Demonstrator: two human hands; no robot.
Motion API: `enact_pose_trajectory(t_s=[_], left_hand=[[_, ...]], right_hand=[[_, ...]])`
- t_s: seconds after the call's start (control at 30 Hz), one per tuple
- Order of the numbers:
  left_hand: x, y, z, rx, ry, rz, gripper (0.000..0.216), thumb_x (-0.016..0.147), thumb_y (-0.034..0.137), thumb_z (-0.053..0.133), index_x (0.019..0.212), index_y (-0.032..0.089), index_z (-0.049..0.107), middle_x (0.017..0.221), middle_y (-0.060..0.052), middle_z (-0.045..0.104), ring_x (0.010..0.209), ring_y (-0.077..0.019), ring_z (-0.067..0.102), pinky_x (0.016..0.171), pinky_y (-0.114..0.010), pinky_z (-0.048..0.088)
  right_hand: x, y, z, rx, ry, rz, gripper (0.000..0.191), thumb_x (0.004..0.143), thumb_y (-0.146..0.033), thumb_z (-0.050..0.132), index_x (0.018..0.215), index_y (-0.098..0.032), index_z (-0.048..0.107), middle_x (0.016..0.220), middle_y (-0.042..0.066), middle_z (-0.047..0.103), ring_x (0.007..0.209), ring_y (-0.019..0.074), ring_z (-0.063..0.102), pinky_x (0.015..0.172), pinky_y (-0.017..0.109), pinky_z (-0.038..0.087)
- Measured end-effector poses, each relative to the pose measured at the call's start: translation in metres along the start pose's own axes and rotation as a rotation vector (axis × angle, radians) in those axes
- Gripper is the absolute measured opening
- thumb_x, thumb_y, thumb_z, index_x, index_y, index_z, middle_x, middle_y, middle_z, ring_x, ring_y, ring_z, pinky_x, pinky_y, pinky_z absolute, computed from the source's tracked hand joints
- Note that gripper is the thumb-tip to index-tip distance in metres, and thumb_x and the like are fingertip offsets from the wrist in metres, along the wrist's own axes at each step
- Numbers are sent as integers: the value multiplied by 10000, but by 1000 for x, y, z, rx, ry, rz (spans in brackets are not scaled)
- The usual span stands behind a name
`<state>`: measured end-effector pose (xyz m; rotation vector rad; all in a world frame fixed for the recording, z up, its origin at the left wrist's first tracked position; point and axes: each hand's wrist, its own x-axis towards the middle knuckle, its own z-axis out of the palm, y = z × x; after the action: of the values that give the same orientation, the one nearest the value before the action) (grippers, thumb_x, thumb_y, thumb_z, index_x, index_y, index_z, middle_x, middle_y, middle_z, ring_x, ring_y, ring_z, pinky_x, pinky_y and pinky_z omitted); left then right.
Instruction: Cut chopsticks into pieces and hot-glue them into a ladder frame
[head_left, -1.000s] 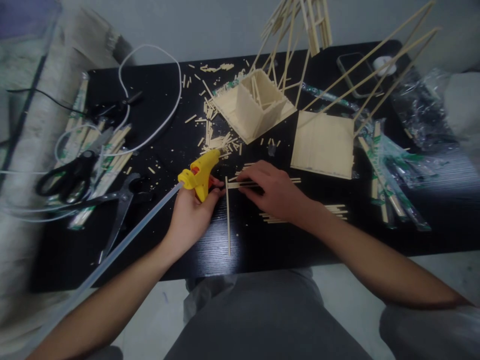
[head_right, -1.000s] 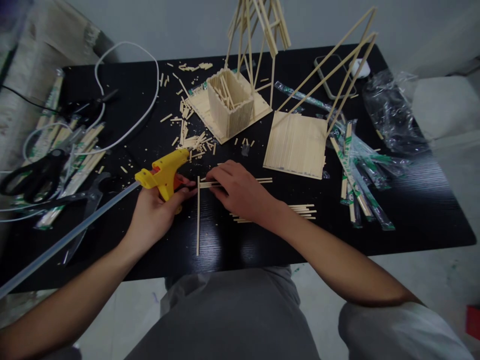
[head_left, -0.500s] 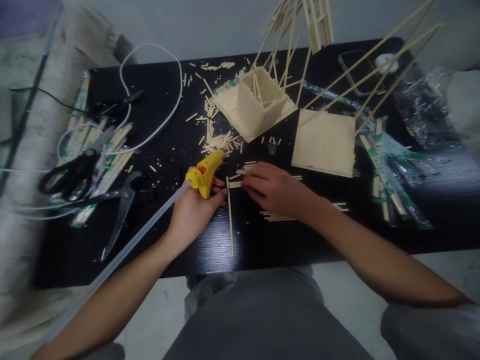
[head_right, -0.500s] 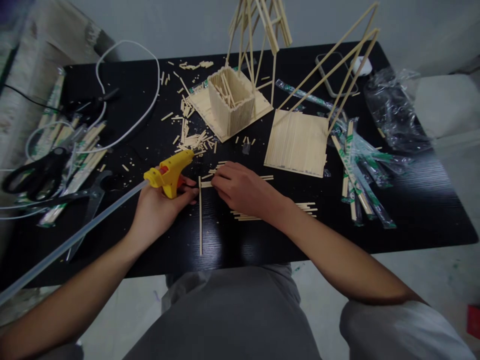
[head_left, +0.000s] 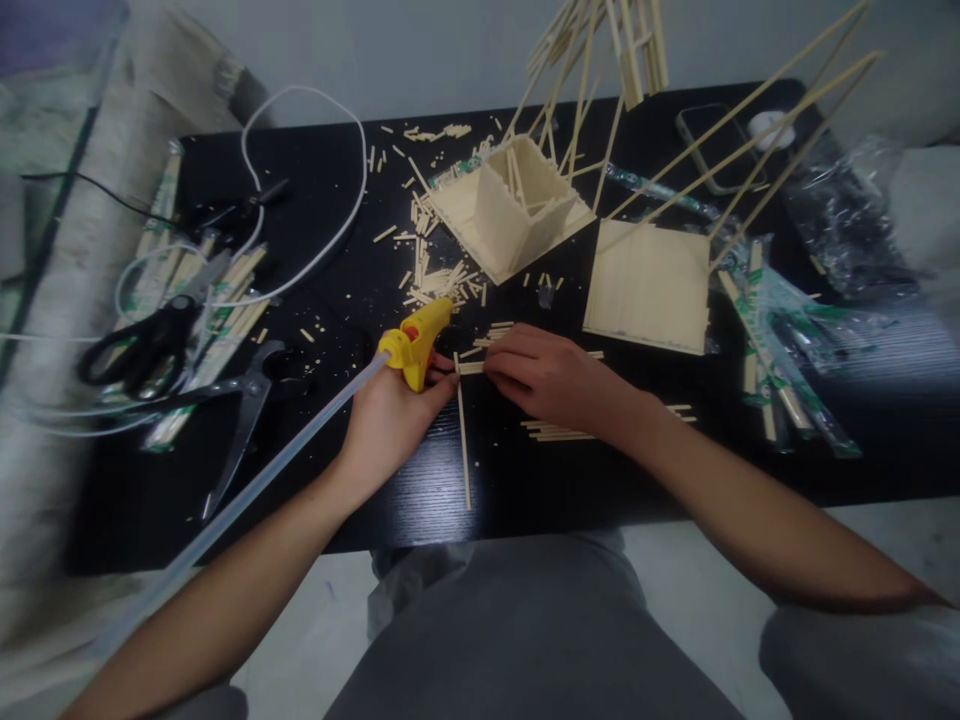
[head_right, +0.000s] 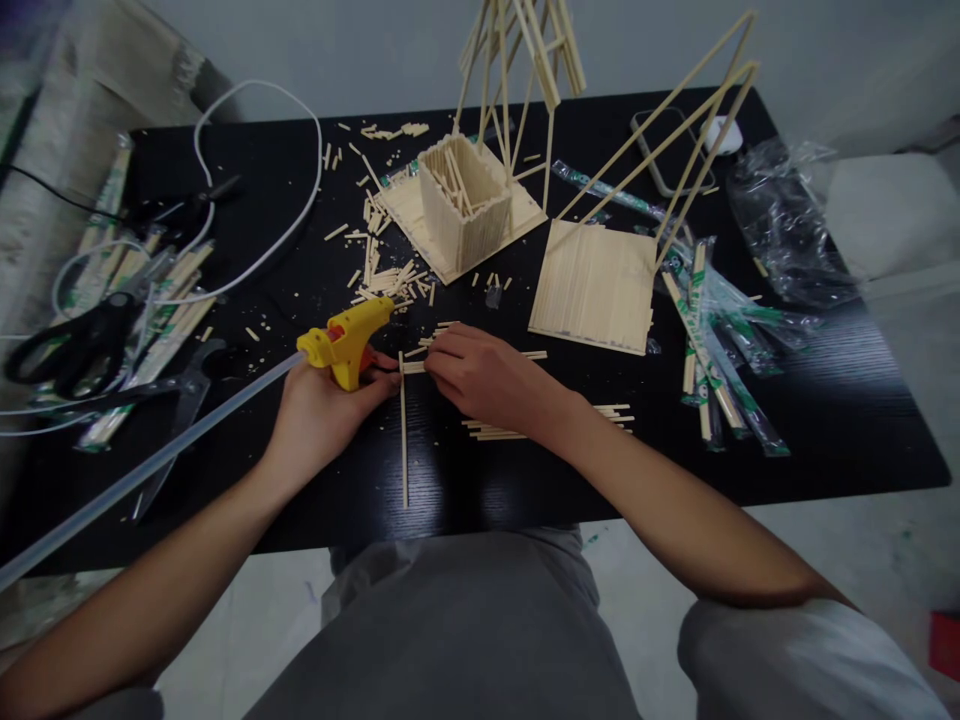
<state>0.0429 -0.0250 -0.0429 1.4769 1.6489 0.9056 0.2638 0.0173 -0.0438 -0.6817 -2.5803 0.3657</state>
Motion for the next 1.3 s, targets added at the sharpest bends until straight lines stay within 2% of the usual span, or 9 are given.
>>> enact_pose_trajectory(t_s=[0.4,0.5,0.7,0.9,1.3], left_hand=[[0,6,1,36,7,-33,144,762,206,821,848,191,706,899,-16,782,786,-179,721,796,-323,569],[0,6,1,22,-1,-35,140,766,200,816,850,188,704,898,-17,784,755,-169,716,775,-316,576],[1,6,0,17,-1,-1,139,754,190,822,851,178,722,838,-12,768,709,-158,701,723,-295,584],[2,7,-1,16,-15,-3,143,760,182,819,837,179,699,843,-15,775,711,-161,713,726,-293,599],[2,6,-1,28,-17,-2,133,757,191,820,848,183,723,836,-7,767,696,-158,697,726,-300,593]], right_hand=[[0,2,3,-7,62,-43,208,1033,-102,530,944,-129,716,962,129,755,950,251,707,960,446,610],[0,0,4,11,61,-25,197,1030,-103,528,949,-144,703,960,119,746,943,246,696,966,447,599],[3,-5,11,74,83,52,138,1020,-108,544,962,-154,660,920,109,713,892,245,654,860,402,583],[5,-5,12,145,88,109,69,1011,-118,589,980,-162,632,940,98,707,925,246,658,886,387,560],[5,-3,13,153,66,118,159,1061,-138,530,964,-161,654,925,100,714,917,239,651,891,385,550]])
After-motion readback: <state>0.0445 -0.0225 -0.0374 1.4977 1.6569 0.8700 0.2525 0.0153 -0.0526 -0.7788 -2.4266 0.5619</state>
